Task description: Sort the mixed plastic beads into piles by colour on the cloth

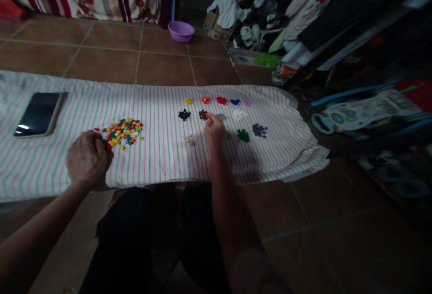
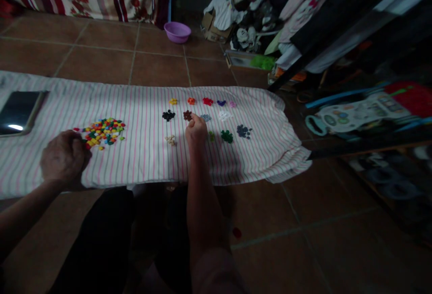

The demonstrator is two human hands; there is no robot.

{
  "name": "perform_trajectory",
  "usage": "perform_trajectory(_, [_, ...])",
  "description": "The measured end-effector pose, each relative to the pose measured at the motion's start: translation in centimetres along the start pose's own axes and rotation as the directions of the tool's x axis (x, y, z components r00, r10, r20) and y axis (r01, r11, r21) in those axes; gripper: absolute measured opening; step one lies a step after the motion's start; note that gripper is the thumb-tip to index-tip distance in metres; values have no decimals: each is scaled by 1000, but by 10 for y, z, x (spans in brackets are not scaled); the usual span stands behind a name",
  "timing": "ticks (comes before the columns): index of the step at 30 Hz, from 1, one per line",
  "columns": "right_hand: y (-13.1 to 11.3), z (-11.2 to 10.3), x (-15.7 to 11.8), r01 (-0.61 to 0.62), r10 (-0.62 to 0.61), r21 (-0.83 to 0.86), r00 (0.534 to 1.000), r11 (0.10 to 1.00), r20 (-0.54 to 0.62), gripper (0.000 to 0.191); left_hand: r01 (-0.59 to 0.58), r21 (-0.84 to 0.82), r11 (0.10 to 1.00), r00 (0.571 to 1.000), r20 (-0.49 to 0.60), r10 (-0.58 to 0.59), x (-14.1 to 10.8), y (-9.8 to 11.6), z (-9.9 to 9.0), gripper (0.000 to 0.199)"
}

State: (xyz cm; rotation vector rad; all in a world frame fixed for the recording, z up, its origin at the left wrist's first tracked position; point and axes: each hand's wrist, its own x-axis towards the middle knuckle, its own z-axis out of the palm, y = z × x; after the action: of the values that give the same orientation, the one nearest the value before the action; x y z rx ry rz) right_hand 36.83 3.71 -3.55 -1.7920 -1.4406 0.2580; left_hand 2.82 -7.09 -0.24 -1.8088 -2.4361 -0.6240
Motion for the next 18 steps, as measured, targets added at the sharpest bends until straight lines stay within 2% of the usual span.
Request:
perform_trajectory(6, [4,3,3,30,-33,79,999,996,40,45,-28,38,999,1000,-6,29,1,2,-1,43])
perform_trajectory(18, [14,6,4,-58,37,254,996,965,85,53,-13,28,1000,1000,-5,13,1,1,-1,41])
